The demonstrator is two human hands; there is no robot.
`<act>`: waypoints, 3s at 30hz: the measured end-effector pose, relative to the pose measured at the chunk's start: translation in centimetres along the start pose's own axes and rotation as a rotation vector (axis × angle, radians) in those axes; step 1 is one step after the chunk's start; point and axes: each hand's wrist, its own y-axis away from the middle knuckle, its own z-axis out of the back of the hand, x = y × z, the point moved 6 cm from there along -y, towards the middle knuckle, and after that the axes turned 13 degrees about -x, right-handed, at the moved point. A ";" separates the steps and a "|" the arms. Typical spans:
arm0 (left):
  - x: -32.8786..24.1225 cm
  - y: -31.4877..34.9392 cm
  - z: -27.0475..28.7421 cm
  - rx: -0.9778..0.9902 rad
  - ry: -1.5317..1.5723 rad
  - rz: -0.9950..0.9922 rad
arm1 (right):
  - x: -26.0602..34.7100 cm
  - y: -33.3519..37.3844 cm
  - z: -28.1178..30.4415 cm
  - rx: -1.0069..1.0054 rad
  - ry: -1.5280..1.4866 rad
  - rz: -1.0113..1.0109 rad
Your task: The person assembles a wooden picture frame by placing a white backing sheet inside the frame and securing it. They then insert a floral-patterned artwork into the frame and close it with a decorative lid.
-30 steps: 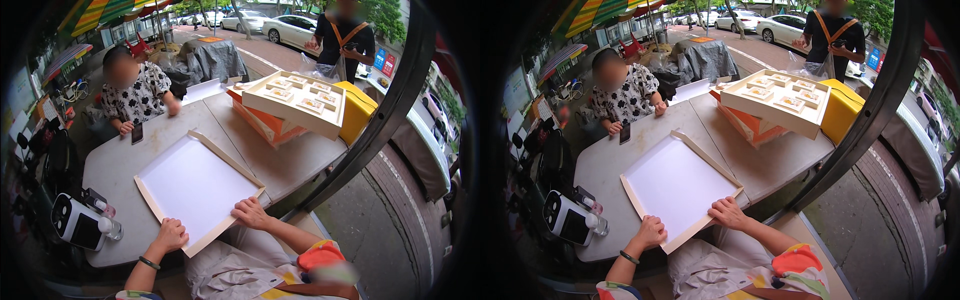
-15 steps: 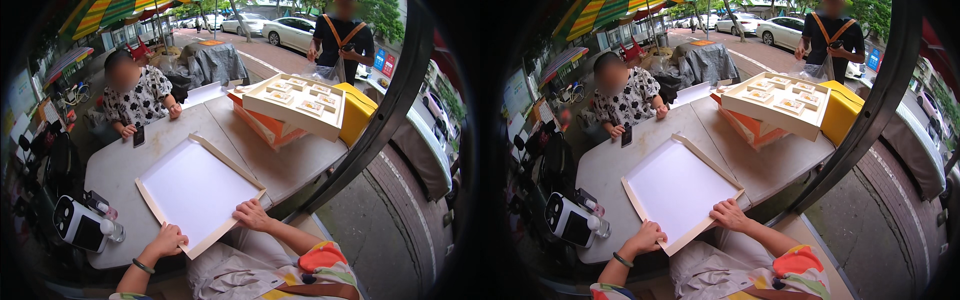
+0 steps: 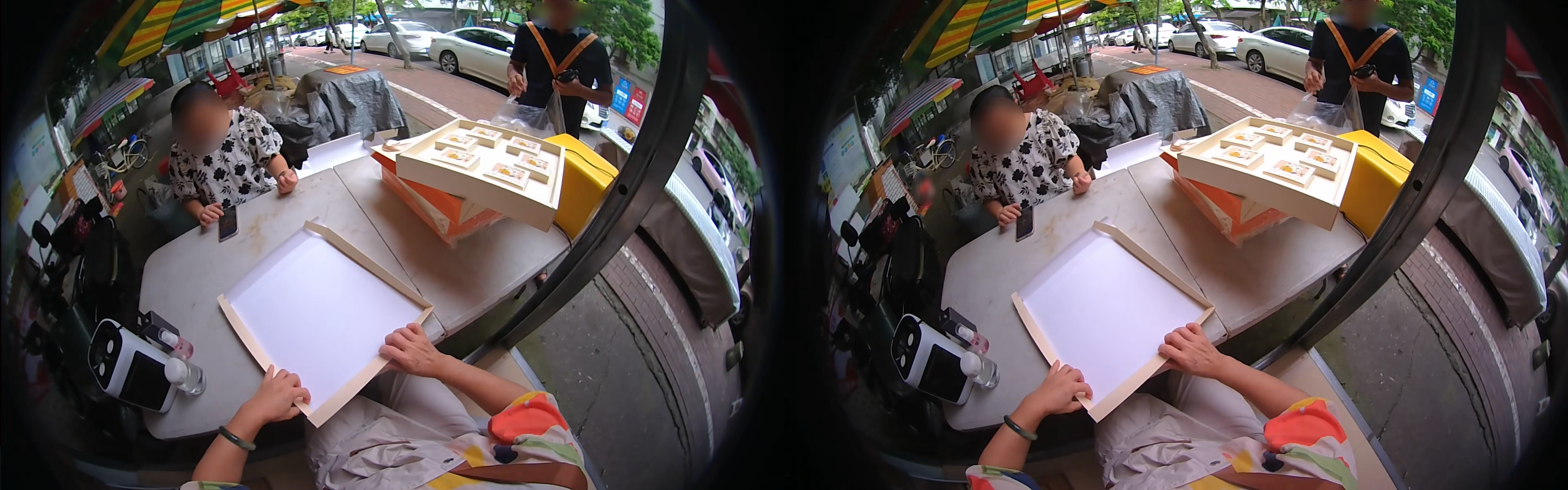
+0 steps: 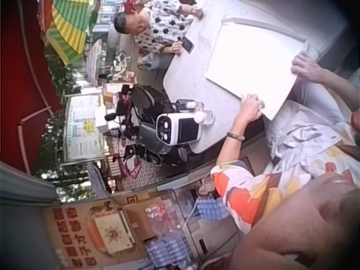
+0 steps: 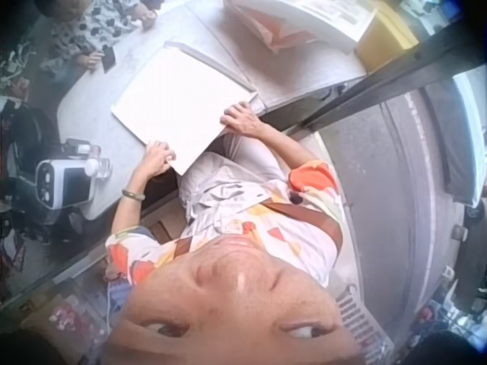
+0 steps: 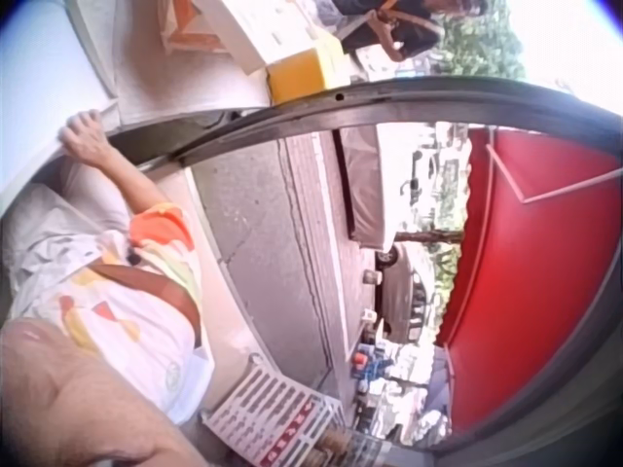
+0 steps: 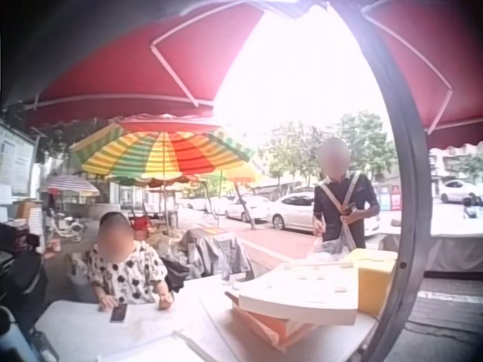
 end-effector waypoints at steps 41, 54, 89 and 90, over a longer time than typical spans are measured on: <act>-2.5 -1.9 -1.6 -0.038 0.070 -0.004 | 6.1 -2.8 -3.3 0.131 -0.171 0.080; -3.7 -1.9 -1.7 -0.011 0.047 0.003 | 6.1 -2.6 -3.2 0.141 -0.179 0.100; -4.4 -1.1 -1.5 -0.173 0.089 0.029 | 6.1 -2.4 -4.1 0.175 -0.150 0.025; -4.5 -1.1 -1.4 -0.184 0.076 0.031 | 6.1 -2.4 -4.2 0.176 -0.149 0.025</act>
